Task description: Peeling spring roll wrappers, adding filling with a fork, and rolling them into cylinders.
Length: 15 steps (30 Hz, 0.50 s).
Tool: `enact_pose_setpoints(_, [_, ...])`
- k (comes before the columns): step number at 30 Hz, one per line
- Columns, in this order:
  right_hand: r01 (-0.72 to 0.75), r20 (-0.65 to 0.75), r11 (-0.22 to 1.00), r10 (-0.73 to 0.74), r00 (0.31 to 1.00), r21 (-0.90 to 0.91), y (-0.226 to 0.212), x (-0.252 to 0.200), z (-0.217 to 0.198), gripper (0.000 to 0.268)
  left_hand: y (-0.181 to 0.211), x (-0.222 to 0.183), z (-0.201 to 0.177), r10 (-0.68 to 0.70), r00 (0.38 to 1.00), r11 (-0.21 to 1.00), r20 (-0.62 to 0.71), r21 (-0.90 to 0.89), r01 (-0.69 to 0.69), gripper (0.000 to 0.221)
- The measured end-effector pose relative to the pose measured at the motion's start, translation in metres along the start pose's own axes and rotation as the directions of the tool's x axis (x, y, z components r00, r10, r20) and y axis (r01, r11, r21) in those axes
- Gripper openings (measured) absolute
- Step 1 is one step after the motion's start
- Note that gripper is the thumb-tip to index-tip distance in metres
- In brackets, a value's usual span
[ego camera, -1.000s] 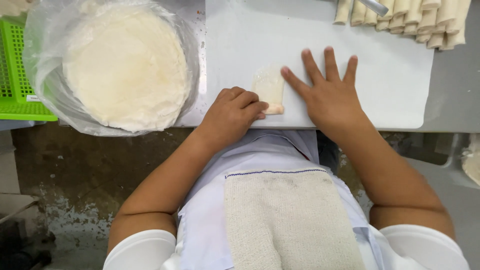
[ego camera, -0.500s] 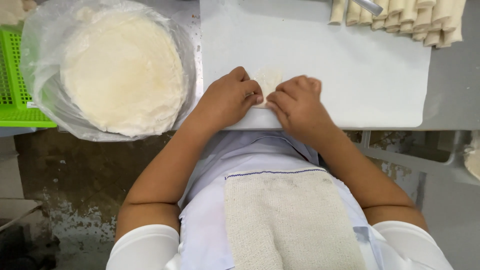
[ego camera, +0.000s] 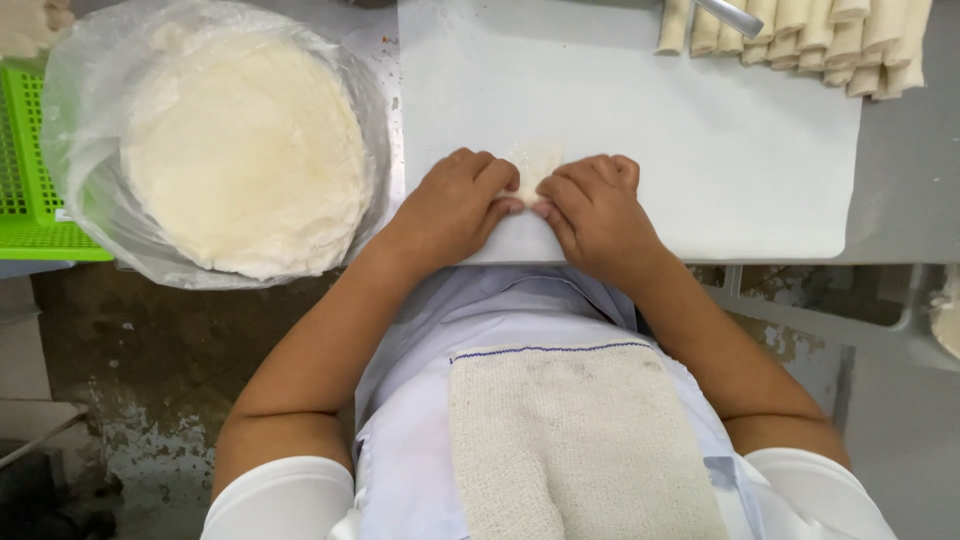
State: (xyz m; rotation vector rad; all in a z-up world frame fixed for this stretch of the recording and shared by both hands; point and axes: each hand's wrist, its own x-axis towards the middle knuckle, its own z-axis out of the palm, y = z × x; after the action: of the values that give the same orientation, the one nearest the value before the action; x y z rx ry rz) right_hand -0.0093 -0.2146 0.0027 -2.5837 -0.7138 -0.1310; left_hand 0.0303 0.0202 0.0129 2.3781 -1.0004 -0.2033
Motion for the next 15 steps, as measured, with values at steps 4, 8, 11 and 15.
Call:
enact_pose_setpoints(4, [-0.157,0.088,0.98,0.147,0.985,0.122,0.006,0.006,-0.005,0.027,0.009,0.009,-0.012,-0.157,0.986,0.983,-0.05,-0.099,0.151,0.021])
enact_pose_setpoints(8, [-0.241,0.145,0.953,0.216,0.965,0.184,0.007,0.017,-0.008,0.02,0.006,0.022,-0.012,-0.221,0.974,0.974,-0.048,-0.057,0.218,0.025])
enact_pose_setpoints(11, [-0.3,0.204,0.933,0.259,0.944,0.201,0.009,0.022,-0.011,0.018,0.004,0.03,-0.017,-0.256,0.967,0.967,0.018,-0.017,0.256,0.028])
enact_pose_setpoints(15, [-0.303,0.205,0.937,0.266,0.942,0.175,0.009,0.028,-0.011,0.016,0.002,0.031,-0.013,-0.249,0.968,0.968,0.006,-0.005,0.249,0.024])
